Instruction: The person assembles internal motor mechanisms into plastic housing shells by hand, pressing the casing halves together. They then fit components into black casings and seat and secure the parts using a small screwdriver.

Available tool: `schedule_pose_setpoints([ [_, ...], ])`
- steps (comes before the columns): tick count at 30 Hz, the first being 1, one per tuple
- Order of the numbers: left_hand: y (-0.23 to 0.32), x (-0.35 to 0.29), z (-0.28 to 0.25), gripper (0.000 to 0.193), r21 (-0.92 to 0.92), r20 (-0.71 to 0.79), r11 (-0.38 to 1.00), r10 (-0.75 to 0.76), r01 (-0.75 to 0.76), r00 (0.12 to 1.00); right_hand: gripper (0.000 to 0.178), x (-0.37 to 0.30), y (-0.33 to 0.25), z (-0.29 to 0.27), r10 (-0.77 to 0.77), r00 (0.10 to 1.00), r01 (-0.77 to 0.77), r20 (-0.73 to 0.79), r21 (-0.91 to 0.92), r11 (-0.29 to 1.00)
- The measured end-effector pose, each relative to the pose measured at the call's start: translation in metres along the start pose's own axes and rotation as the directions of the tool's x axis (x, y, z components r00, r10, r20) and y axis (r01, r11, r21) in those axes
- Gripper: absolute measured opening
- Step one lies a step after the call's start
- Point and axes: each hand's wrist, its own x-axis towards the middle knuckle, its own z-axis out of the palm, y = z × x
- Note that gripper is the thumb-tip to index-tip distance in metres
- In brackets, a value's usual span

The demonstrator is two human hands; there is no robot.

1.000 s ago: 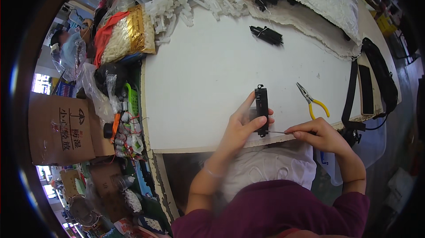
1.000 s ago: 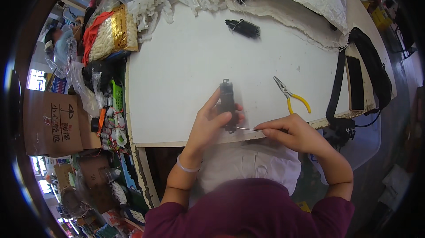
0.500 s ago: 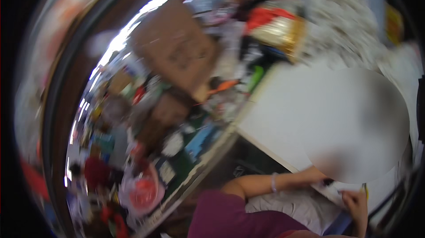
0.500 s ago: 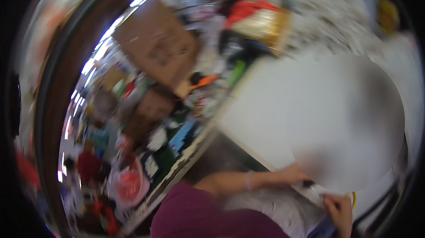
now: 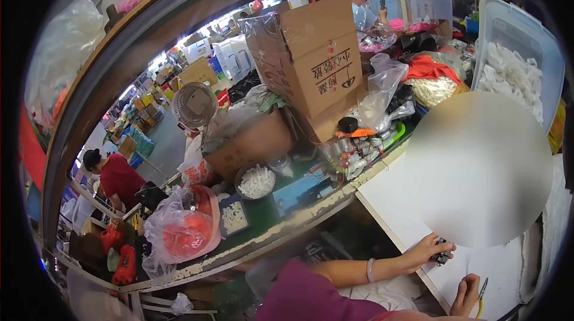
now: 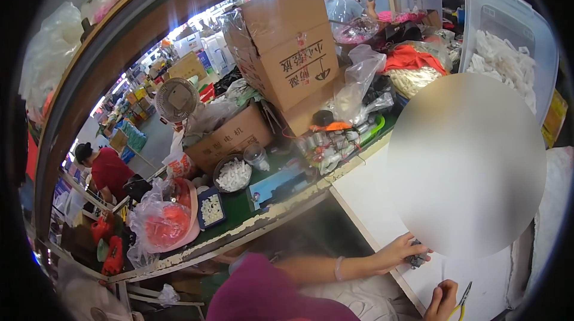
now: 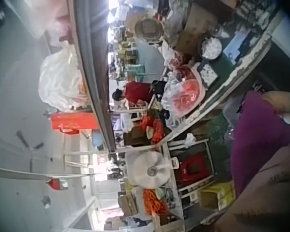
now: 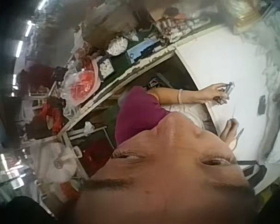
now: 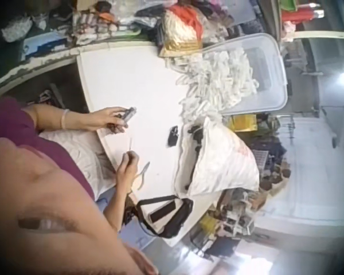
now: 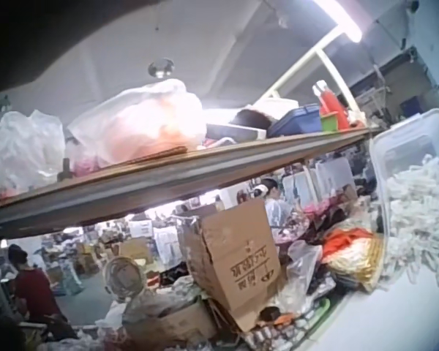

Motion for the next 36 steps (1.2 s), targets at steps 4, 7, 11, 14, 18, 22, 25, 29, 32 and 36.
schedule_pose_setpoints([
  [4,-0.01,-0.005,0.003,0.063,-0.067,0.034,0.997,0.039,-0.037,0.999,0.033,0.002,0.008,0.052,0.208,0.973,-0.111,-0.101,0.588,0.801],
  [7,-0.009,-0.015,0.004,0.059,-0.065,0.052,0.995,0.074,-0.07,0.996,0.045,0.011,-0.036,0.063,0.379,0.925,-0.267,-0.005,0.702,0.661],
  [11,-0.006,-0.023,0.001,0.074,0.124,0.122,0.981,0.131,-0.146,0.984,0.044,0.007,-0.056,0.048,0.481,0.871,-0.355,0.094,0.799,0.486],
  [14,-0.013,-0.021,-0.008,0.092,0.675,0.3,0.464,0.538,-0.574,0.788,0.038,0.0,-0.039,0.036,0.478,0.867,-0.365,0.142,0.833,0.416],
  [18,0.022,-0.01,-0.01,0.069,0.651,0.737,-0.429,0.159,-0.626,0.657,0.041,0.006,-0.033,0.024,0.486,0.837,-0.469,0.251,0.786,0.402],
  [22,0.039,0.0,-0.003,0.051,0.709,0.7,-0.098,0.221,-0.699,0.679,0.027,0.02,-0.042,0.006,0.378,0.859,-0.47,0.344,0.824,0.318],
  [25,0.034,0.008,0.003,0.045,0.809,0.445,0.311,0.228,-0.498,0.866,0.024,0.011,-0.033,-0.007,0.431,0.89,-0.398,0.149,0.716,0.574],
  [29,0.025,0.012,-0.001,0.047,0.764,0.353,0.526,0.146,-0.375,0.924,0.019,-0.007,-0.033,-0.031,0.426,0.898,-0.4,0.112,0.614,0.68],
  [32,0.026,0.011,-0.004,0.05,0.759,0.388,0.533,0.092,-0.374,0.917,0.02,-0.011,-0.035,-0.039,0.323,0.944,-0.302,0.06,0.548,0.78],
  [36,0.035,0.01,0.003,0.051,0.777,0.456,0.485,0.004,-0.4,0.89,0.021,-0.004,-0.039,-0.048,0.345,0.923,-0.384,0.171,0.459,0.801],
])
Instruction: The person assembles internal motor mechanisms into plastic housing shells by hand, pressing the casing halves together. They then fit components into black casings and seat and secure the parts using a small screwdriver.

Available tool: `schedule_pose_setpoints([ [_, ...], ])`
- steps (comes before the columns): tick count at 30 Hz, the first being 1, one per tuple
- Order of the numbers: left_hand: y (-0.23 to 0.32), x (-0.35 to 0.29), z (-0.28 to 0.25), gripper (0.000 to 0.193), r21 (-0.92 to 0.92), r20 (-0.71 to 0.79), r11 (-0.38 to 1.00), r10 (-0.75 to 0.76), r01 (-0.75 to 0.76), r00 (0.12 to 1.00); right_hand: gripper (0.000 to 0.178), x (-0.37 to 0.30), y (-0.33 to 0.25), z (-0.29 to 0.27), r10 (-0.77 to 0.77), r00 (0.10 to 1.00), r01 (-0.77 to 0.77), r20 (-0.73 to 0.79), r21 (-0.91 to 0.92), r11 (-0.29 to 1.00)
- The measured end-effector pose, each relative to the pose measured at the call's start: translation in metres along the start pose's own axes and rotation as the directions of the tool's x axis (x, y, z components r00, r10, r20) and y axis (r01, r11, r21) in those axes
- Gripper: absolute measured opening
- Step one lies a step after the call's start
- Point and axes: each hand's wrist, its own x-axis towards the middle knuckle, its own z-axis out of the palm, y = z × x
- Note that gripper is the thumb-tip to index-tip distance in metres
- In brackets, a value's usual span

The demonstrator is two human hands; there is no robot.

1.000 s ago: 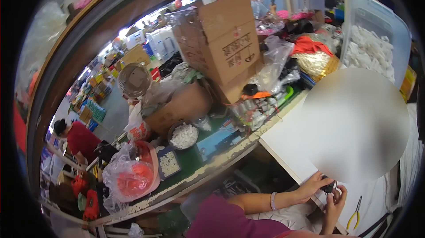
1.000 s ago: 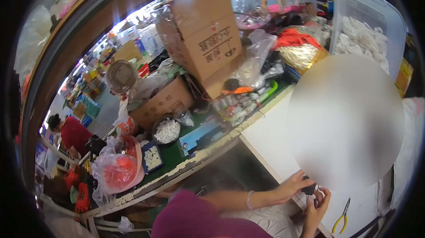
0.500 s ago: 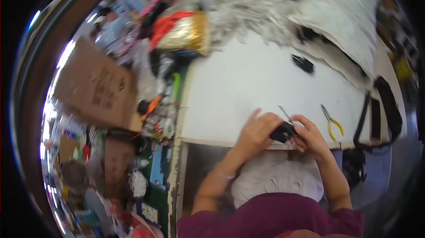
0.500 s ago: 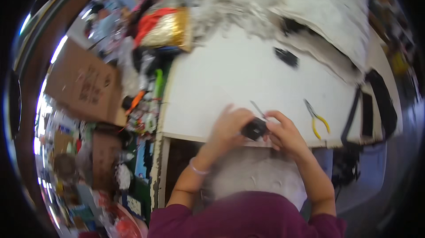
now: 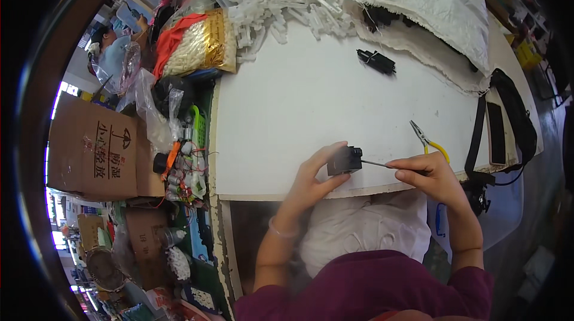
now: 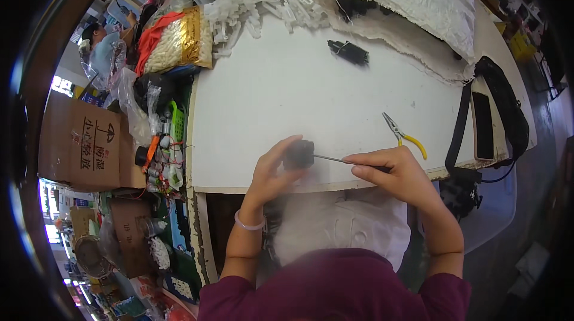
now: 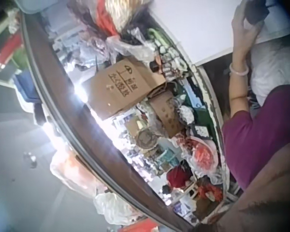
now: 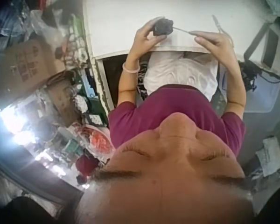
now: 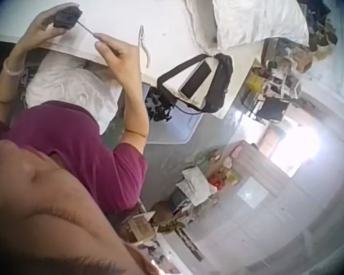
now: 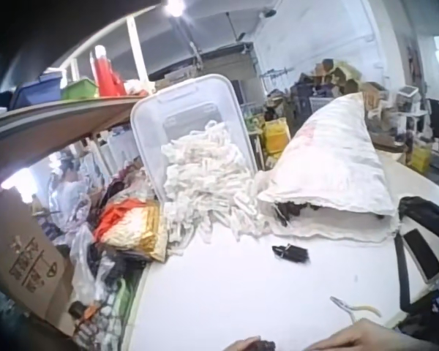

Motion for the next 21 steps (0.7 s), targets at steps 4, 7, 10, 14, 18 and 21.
schedule_pose_setpoints([
  [4,0.004,0.003,-0.001,0.051,0.0,0.047,1.0,0.005,-0.005,0.999,0.021,0.002,0.001,-0.008,0.004,0.997,-0.004,0.08,-0.004,1.0],
  [7,0.002,0.004,0.0,0.052,-0.008,0.071,1.0,0.02,-0.019,0.997,0.022,0.007,0.0,-0.013,0.104,0.982,-0.116,0.157,0.068,0.991],
  [10,0.0,0.005,0.001,0.054,0.019,0.076,0.999,0.043,-0.045,0.996,0.023,0.012,0.001,-0.017,0.213,0.938,-0.258,0.275,0.141,0.956],
  [14,0.001,0.004,0.003,0.056,0.003,0.088,0.998,0.056,-0.056,0.995,0.026,0.012,0.005,-0.02,0.256,0.895,-0.347,0.366,0.21,0.914],
  [18,0.001,0.005,0.004,0.056,-0.02,0.079,0.997,0.074,-0.073,0.994,0.027,0.013,0.006,-0.021,0.247,0.877,-0.371,0.413,0.254,0.893],
  [21,0.0,0.005,0.004,0.056,-0.028,0.087,0.998,0.058,-0.056,0.995,0.028,0.014,0.009,-0.021,0.243,0.879,-0.364,0.411,0.247,0.898],
])
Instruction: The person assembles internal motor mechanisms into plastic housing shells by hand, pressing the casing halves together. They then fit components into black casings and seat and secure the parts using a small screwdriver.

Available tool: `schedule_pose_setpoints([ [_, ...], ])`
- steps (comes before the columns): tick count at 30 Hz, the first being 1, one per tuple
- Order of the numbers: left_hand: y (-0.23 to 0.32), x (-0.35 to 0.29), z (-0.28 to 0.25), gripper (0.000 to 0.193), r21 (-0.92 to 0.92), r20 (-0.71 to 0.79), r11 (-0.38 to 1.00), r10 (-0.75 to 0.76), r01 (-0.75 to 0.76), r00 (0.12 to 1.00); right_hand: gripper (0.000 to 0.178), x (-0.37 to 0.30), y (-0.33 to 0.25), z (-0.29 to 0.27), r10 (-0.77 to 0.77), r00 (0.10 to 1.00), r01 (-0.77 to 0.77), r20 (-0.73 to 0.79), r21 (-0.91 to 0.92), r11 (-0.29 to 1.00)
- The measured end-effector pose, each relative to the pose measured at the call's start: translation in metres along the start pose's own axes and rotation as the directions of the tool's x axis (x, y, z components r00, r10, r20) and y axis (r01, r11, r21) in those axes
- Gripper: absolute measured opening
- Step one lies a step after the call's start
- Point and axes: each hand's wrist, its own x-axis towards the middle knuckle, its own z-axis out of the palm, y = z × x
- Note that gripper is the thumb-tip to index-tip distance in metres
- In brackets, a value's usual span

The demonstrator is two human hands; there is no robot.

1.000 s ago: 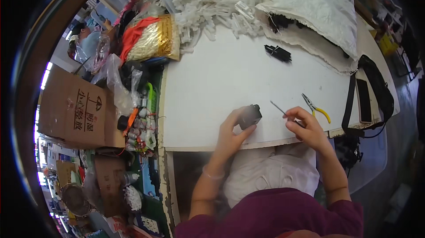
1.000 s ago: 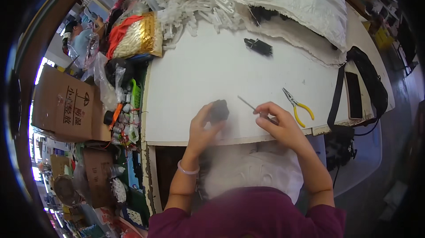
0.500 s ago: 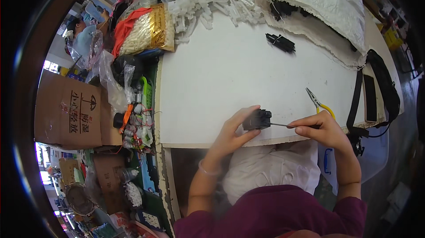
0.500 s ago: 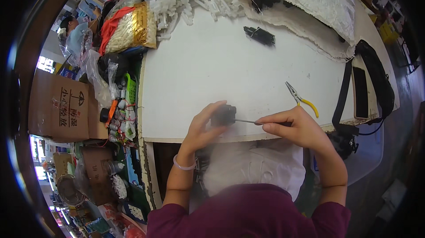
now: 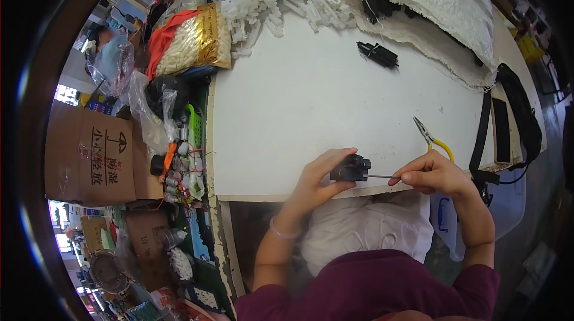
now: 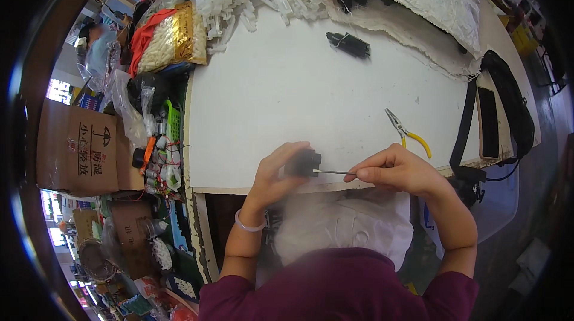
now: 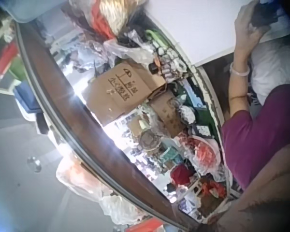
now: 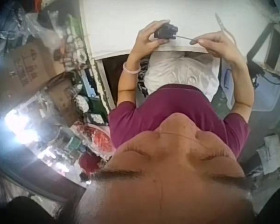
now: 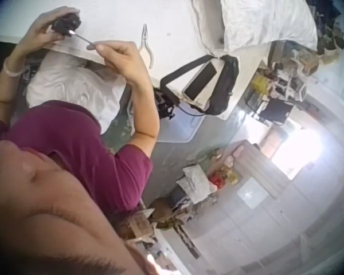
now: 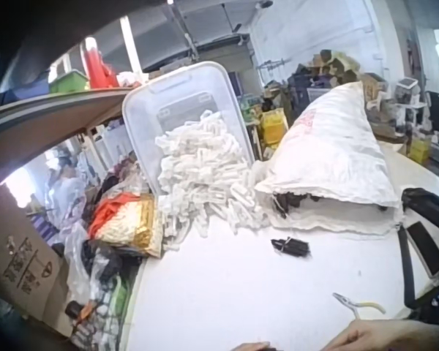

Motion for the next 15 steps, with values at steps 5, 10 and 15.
schedule_pose_setpoints([
  [5,0.005,0.003,-0.002,0.054,-0.012,0.051,0.999,-0.044,0.045,0.998,0.027,0.004,0.006,-0.005,0.042,0.996,-0.053,0.084,0.136,0.989],
  [10,0.003,0.002,-0.003,0.053,0.005,0.015,0.998,-0.061,0.061,0.998,0.02,0.005,0.022,0.013,-0.506,0.846,0.365,-0.17,-0.507,0.781],
  [15,0.001,0.004,-0.009,0.05,0.162,-0.049,0.986,-0.021,0.029,0.999,0.019,-0.002,0.012,0.015,-0.57,0.818,0.273,-0.082,-0.816,0.509],
])
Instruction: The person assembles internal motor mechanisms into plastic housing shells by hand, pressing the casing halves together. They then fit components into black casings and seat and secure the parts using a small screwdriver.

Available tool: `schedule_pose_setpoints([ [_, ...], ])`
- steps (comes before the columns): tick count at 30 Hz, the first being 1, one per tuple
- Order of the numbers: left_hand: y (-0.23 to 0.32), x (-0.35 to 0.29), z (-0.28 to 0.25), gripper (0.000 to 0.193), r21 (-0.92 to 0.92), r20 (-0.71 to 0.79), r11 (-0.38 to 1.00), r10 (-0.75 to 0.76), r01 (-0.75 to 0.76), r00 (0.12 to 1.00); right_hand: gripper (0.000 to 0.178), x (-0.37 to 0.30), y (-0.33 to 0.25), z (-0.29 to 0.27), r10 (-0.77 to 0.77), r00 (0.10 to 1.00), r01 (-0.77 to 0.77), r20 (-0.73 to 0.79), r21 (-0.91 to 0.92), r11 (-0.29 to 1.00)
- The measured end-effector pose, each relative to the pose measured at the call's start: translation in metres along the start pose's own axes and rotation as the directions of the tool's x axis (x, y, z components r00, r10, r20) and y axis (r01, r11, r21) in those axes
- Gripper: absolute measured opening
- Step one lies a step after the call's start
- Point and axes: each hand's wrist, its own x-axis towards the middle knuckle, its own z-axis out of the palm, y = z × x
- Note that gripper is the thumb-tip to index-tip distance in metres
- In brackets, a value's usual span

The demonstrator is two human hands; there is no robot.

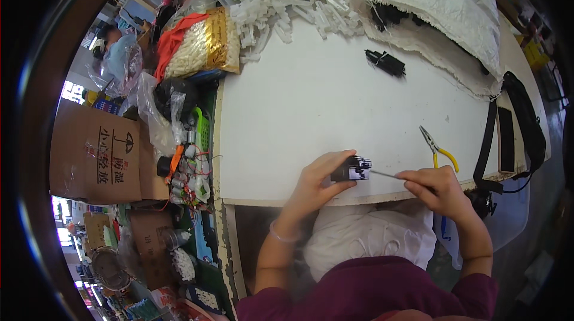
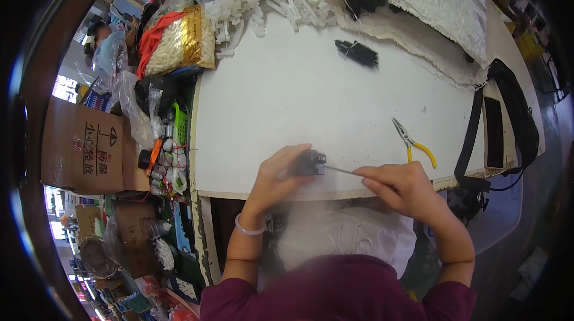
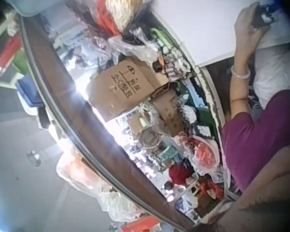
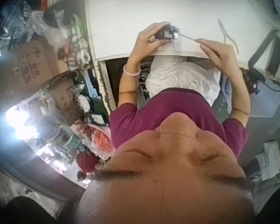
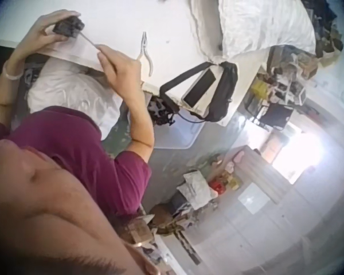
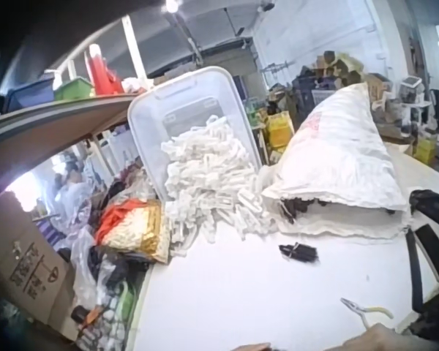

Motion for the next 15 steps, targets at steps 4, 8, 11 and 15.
schedule_pose_setpoints([
  [4,-0.007,0.022,-0.025,0.047,0.388,-0.071,0.921,0.064,-0.032,0.995,0.02,-0.008,0.018,0.008,0.214,0.934,-0.155,-0.287,0.215,0.964],
  [8,-0.044,0.056,-0.068,0.044,0.715,-0.06,0.698,0.102,-0.029,0.993,0.02,-0.017,0.032,0.025,0.348,0.859,-0.255,-0.375,0.276,0.927],
  [11,-0.08,0.077,-0.1,0.043,0.802,-0.017,0.596,0.085,-0.038,0.996,0.021,-0.021,0.047,0.027,0.316,0.785,-0.247,-0.534,0.199,0.948],
  [15,-0.084,0.095,-0.113,0.054,0.833,0.037,0.552,0.022,-0.043,0.999,0.023,-0.029,0.073,0.012,0.411,0.606,-0.228,-0.681,0.347,0.91],
])
